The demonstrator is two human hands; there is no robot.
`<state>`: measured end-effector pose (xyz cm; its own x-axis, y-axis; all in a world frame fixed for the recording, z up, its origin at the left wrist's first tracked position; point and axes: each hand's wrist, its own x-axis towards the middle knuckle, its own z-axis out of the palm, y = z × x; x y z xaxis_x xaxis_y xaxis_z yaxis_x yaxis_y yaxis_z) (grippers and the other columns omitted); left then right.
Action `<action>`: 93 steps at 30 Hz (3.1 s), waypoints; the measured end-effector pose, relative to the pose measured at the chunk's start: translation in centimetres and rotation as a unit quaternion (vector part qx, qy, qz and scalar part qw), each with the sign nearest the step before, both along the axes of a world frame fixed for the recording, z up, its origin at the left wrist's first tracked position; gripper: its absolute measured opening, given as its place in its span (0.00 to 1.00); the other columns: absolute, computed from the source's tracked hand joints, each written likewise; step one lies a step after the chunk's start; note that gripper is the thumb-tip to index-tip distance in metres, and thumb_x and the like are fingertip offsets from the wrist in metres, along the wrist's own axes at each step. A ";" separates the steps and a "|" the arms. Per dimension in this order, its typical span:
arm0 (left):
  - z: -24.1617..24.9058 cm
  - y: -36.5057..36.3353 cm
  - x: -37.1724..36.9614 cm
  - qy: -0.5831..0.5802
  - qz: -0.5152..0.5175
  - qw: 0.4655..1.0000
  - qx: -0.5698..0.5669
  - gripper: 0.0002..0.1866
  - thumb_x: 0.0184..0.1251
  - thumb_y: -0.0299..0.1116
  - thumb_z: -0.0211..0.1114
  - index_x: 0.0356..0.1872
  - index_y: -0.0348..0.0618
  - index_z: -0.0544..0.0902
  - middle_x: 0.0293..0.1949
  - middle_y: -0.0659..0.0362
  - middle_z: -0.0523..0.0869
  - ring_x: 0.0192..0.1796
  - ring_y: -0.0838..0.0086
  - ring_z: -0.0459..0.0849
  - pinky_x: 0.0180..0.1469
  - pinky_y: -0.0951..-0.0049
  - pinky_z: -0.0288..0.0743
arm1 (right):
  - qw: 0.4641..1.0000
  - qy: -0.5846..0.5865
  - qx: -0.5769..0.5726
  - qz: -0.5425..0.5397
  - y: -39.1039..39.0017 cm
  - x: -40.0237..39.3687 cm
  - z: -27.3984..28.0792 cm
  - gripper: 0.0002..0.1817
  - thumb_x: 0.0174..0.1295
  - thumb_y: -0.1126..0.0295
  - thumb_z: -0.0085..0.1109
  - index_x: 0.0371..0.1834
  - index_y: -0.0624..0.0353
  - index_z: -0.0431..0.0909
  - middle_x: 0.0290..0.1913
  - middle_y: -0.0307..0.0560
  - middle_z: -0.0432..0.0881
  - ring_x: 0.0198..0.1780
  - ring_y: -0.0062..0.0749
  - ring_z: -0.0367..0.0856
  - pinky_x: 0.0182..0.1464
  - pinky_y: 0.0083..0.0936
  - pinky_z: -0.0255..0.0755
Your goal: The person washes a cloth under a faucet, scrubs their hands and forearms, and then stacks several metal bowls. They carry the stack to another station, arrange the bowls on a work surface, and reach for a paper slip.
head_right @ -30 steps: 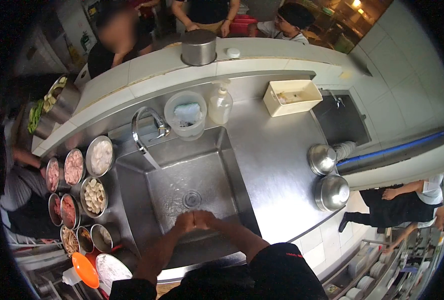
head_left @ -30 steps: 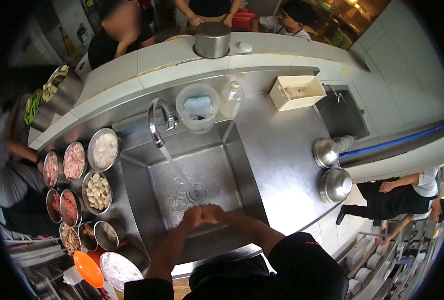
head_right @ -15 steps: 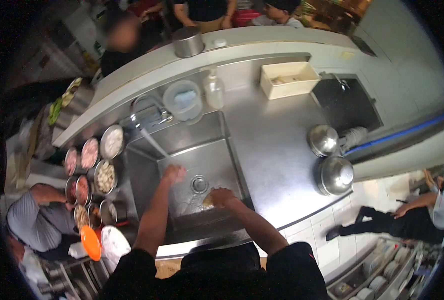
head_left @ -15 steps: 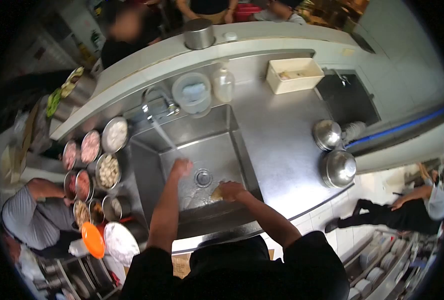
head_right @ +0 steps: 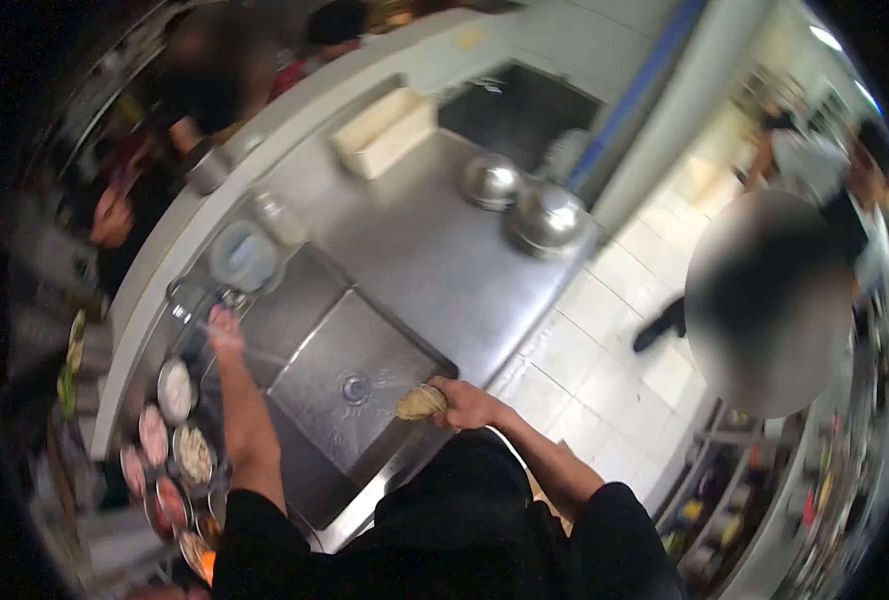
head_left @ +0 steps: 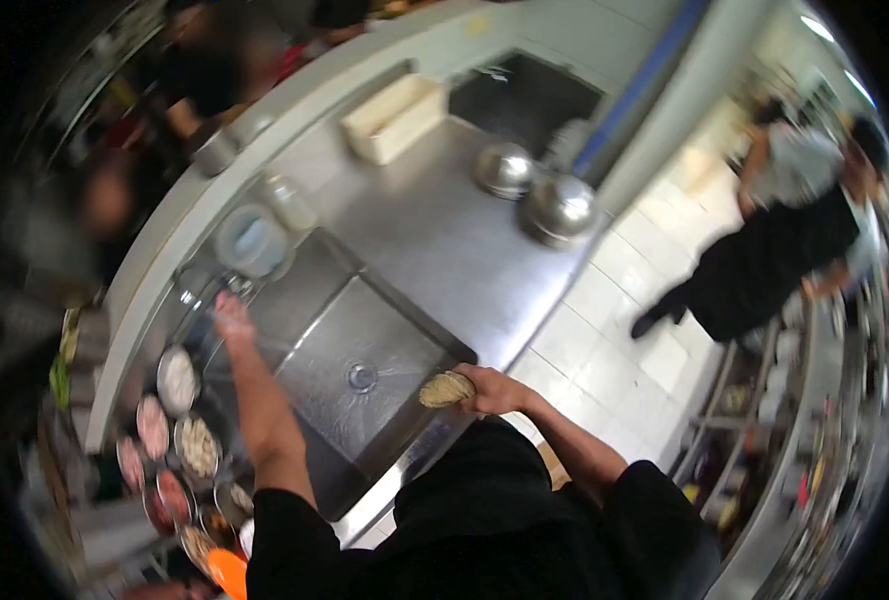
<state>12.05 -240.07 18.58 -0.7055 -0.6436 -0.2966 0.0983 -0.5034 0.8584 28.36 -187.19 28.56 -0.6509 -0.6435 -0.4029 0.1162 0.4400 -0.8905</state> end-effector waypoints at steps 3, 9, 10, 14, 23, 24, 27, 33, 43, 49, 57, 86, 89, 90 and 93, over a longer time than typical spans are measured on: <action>0.2 0.5 0.2 -0.041 -0.090 0.981 -0.167 0.30 0.58 0.33 0.51 0.65 0.51 0.62 0.62 0.57 0.65 0.60 0.64 0.65 0.60 0.54 0.54 | 0.991 0.056 -0.067 -0.106 2.0 5.2 -1.8 0.23 0.47 0.71 0.61 0.48 0.63 0.68 0.37 0.47 0.78 0.41 0.31 0.77 0.44 0.27 0.72; 1.8 1.2 3.5 -0.107 -0.228 0.930 -0.267 0.28 0.66 0.43 0.42 0.68 0.53 0.57 0.69 0.57 0.54 0.70 0.58 0.52 0.67 0.50 0.42 | 0.966 -0.003 0.018 -0.257 5.2 16.7 -0.5 0.26 0.59 0.51 0.52 0.50 0.64 0.70 0.44 0.52 0.77 0.48 0.35 0.74 0.51 0.28 0.67; 1.0 1.7 4.0 -0.112 -0.214 0.941 -0.237 0.28 0.68 0.47 0.42 0.68 0.51 0.56 0.69 0.59 0.55 0.71 0.59 0.50 0.68 0.52 0.41 | 0.958 -0.037 0.016 -0.285 5.7 18.6 -1.2 0.30 0.62 0.45 0.46 0.51 0.64 0.70 0.46 0.55 0.77 0.51 0.38 0.73 0.54 0.29 0.65; -4.4 4.8 8.2 -0.220 -0.372 0.864 -0.257 0.18 0.65 0.48 0.48 0.42 0.46 0.76 0.34 0.62 0.78 0.35 0.74 0.77 0.36 0.71 0.73 | 0.908 0.005 0.122 -0.401 9.4 26.5 -6.4 0.35 0.65 0.43 0.30 0.51 0.68 0.72 0.51 0.60 0.74 0.55 0.50 0.71 0.60 0.35 0.59; -9.3 16.0 21.9 -0.407 -0.564 0.656 -0.294 0.24 0.66 0.45 0.48 0.61 0.52 0.64 0.55 0.60 0.74 0.50 0.62 0.71 0.48 0.55 0.64 | 0.738 -0.154 0.301 -0.584 18.4 57.0 -20.3 0.19 0.56 0.57 0.48 0.33 0.66 0.76 0.34 0.59 0.79 0.37 0.42 0.78 0.36 0.40 0.70; -8.9 16.9 22.2 -0.407 -0.567 0.652 -0.297 0.24 0.66 0.45 0.48 0.61 0.52 0.64 0.55 0.60 0.74 0.50 0.62 0.71 0.48 0.55 0.64 | 0.663 -0.085 0.320 -0.672 20.4 62.3 -25.0 0.20 0.55 0.57 0.49 0.34 0.66 0.78 0.34 0.59 0.80 0.36 0.47 0.79 0.37 0.39 0.72; -7.0 17.4 22.2 -0.419 -0.545 0.649 -0.325 0.25 0.65 0.46 0.49 0.62 0.51 0.64 0.56 0.59 0.72 0.55 0.59 0.70 0.50 0.55 0.63 | 0.507 -0.326 0.264 -0.753 23.6 68.1 -18.6 0.24 0.54 0.54 0.50 0.38 0.68 0.77 0.36 0.57 0.81 0.36 0.36 0.79 0.34 0.38 0.70; -1.6 22.7 24.7 -0.356 -0.529 0.671 -0.378 0.24 0.64 0.45 0.49 0.60 0.49 0.67 0.57 0.59 0.71 0.58 0.65 0.67 0.54 0.56 0.60 | 0.318 -0.349 0.239 -0.849 36.6 78.6 -7.2 0.21 0.53 0.61 0.51 0.44 0.67 0.75 0.44 0.52 0.78 0.39 0.40 0.76 0.36 0.41 0.71; 0.0 24.6 24.6 -0.332 -0.458 0.713 -0.413 0.21 0.63 0.44 0.51 0.57 0.53 0.70 0.53 0.61 0.76 0.55 0.67 0.72 0.49 0.58 0.63 | 0.177 -0.157 0.489 -0.840 54.5 93.2 7.9 0.29 0.49 0.47 0.56 0.34 0.68 0.79 0.35 0.58 0.81 0.34 0.47 0.80 0.37 0.41 0.72; -0.4 25.0 25.6 -0.319 -0.451 0.735 -0.392 0.20 0.63 0.44 0.51 0.55 0.51 0.71 0.52 0.60 0.77 0.57 0.64 0.71 0.50 0.62 0.65 | 0.155 -0.208 0.511 -0.820 50.4 83.5 -0.8 0.31 0.55 0.49 0.49 0.56 0.60 0.67 0.54 0.59 0.71 0.55 0.53 0.70 0.57 0.41 0.64; -0.1 25.6 25.5 -0.289 -0.411 0.784 -0.364 0.19 0.66 0.40 0.50 0.56 0.48 0.71 0.53 0.59 0.77 0.50 0.65 0.76 0.47 0.64 0.67 | 0.788 -0.248 0.289 -0.483 20.2 51.2 -28.8 0.22 0.46 0.56 0.56 0.40 0.60 0.81 0.43 0.55 0.80 0.48 0.46 0.77 0.51 0.37 0.69; 3.2 16.7 27.9 -0.275 -0.142 0.920 -0.241 0.16 0.64 0.43 0.57 0.38 0.39 0.79 0.25 0.63 0.79 0.27 0.83 0.74 0.28 0.81 0.66 | 0.794 0.466 0.377 -0.101 -0.8 -12.3 -11.6 0.44 0.57 0.40 0.46 0.65 0.67 0.52 0.69 0.64 0.47 0.69 0.59 0.44 0.63 0.58 0.45; 3.8 16.3 23.9 -0.272 -0.191 0.895 -0.297 0.18 0.63 0.45 0.58 0.42 0.38 0.79 0.30 0.60 0.81 0.33 0.79 0.77 0.35 0.78 0.70 | 0.821 0.443 0.344 -0.109 -8.8 -17.9 -11.5 0.48 0.55 0.37 0.45 0.67 0.67 0.47 0.70 0.63 0.43 0.71 0.56 0.34 0.66 0.57 0.35; 4.6 16.4 21.7 -0.273 -0.189 0.861 -0.384 0.17 0.63 0.42 0.58 0.42 0.38 0.79 0.33 0.56 0.82 0.37 0.73 0.79 0.41 0.74 0.71 | 0.840 0.430 0.316 -0.097 -11.2 -19.5 -10.7 0.48 0.55 0.37 0.45 0.67 0.66 0.47 0.70 0.61 0.43 0.72 0.56 0.32 0.67 0.56 0.33; 4.1 14.6 13.7 -0.264 -0.182 0.738 -0.594 0.20 0.59 0.38 0.61 0.50 0.41 0.75 0.49 0.50 0.78 0.54 0.59 0.74 0.56 0.62 0.65 | 0.849 0.456 0.231 0.134 -17.4 -22.2 -9.5 0.43 0.55 0.36 0.45 0.63 0.62 0.59 0.68 0.55 0.54 0.71 0.53 0.39 0.66 0.53 0.40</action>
<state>25.80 -225.50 22.65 -0.8838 -0.4669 0.0289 -0.3635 0.7245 0.5856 6.15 -204.60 19.02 -0.6820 -0.7289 -0.0595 -0.6890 0.6678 -0.2817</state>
